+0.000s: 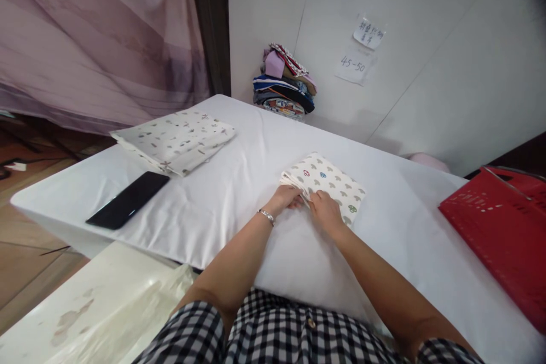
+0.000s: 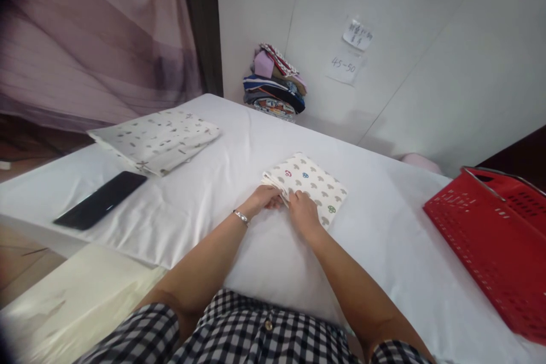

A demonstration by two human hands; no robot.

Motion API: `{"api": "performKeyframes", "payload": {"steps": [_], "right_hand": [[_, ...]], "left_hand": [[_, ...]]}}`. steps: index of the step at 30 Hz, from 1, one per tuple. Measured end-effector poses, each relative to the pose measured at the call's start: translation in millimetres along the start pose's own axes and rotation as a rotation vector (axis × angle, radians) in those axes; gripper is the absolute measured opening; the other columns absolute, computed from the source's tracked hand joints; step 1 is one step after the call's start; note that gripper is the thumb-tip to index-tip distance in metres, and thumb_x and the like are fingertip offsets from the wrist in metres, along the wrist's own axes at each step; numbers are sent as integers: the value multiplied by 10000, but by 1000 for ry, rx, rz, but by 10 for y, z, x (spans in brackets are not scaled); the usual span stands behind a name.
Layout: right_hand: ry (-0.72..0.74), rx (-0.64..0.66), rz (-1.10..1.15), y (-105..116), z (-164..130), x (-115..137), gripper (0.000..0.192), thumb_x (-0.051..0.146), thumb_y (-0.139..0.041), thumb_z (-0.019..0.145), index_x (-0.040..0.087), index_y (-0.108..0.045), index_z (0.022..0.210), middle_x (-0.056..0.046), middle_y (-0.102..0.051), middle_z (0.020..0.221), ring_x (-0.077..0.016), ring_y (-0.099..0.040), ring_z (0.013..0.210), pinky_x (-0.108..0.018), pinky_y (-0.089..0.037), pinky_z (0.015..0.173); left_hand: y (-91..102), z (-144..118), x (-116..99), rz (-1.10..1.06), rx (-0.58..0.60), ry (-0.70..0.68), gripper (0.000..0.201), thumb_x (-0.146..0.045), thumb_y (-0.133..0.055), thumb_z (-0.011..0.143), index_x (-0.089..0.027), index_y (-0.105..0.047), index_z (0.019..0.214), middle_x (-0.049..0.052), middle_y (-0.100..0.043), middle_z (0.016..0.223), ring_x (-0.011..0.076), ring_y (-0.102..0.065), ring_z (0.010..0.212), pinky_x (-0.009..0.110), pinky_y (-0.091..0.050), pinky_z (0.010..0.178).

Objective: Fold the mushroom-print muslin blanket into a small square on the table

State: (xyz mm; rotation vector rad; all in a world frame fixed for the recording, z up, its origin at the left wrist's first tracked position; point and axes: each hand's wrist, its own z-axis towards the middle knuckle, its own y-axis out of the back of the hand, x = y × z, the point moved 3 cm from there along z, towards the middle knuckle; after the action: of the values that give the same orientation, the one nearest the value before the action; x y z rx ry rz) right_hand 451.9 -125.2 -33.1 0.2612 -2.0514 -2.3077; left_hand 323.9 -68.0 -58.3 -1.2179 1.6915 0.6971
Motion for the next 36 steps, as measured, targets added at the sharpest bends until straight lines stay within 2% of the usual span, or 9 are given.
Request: {"api": "performKeyframes", "payload": {"steps": [5, 11, 14, 17, 21, 25, 28, 33, 36], "right_hand": [[82, -121, -7, -24, -147, -35, 208, 223, -421, 907, 170, -590, 1015, -94, -574, 950, -214, -498, 871, -312, -374, 709], [181, -250, -8, -160, -538, -215, 412, 187, -423, 881, 137, -481, 1286, -133, -551, 1219, -251, -475, 1072, -372, -371, 870], [190, -290, 0, -234, -707, -323, 463, 118, -378, 870, 145, -447, 1327, -126, -523, 1292, -242, -443, 1172, -390, -342, 941], [182, -316, -2, -268, -797, -369, 498, 78, -360, 856, 149, -429, 1344, -122, -504, 1326, -239, -404, 1241, -416, -294, 1006], [134, -307, -25, -269, -798, -321, 506, 59, -370, 838, 146, -447, 1331, -115, -491, 1347, -256, -381, 1268, -449, -260, 1033], [134, -284, -21, -261, -789, -421, 575, 7, -346, 791, 165, -448, 1334, -105, -522, 1317, -234, -414, 1245, -427, -286, 1018], [84, -264, -18, -268, -863, -850, 579, 5, -326, 784, 180, -469, 1316, -104, -549, 1287, -203, -456, 1208, -386, -327, 984], [-230, -245, -46, -298, -1090, -1824, 534, 45, -318, 798, 179, -476, 1290, -112, -563, 1268, -241, -477, 1200, -446, -365, 945], [-251, -338, 6, -241, -1126, -1926, 559, 62, -320, 790, 171, -430, 1328, -115, -528, 1305, -249, -410, 1271, -458, -346, 988]], "left_hand": [[41, 80, 45, -42, -108, -57, 196, -267, -539, 808, -143, -542, 657, 38, -663, 675, 117, -604, 509, 206, -418, 445], [235, 151, 43, -69, -290, -113, 172, -294, -508, 837, -143, -579, 798, 63, -684, 819, 127, -639, 619, 230, -471, 550], [389, 137, 22, 116, -493, -236, 187, -280, -542, 815, -151, -607, 933, 74, -678, 910, 156, -643, 759, 272, -492, 695], [456, 97, -19, 393, -639, -442, 371, -311, -569, 804, -164, -567, 1144, 103, -615, 1139, 190, -598, 974, 305, -458, 850], [410, 138, -11, 576, -434, -479, 567, -406, -566, 806, -218, -443, 1327, 81, -613, 1138, 208, -585, 988, 310, -447, 845], [380, 112, -23, 605, -360, -491, 437, -314, -555, 795, -234, -514, 1222, 30, -647, 966, 169, -594, 845, 282, -448, 774], [238, -44, 11, 598, -247, -492, 307, -322, -575, 765, -217, -573, 1053, 1, -636, 839, 147, -577, 749, 267, -447, 717], [-242, -464, 184, 560, 245, -525, 347, -383, -673, 683, -211, -597, 974, -16, -631, 785, 133, -571, 700, 242, -451, 649], [-323, -528, 229, 474, 230, -536, 259, -396, -617, 739, -210, -628, 919, -13, -646, 800, 126, -573, 705, 239, -456, 659]]}}
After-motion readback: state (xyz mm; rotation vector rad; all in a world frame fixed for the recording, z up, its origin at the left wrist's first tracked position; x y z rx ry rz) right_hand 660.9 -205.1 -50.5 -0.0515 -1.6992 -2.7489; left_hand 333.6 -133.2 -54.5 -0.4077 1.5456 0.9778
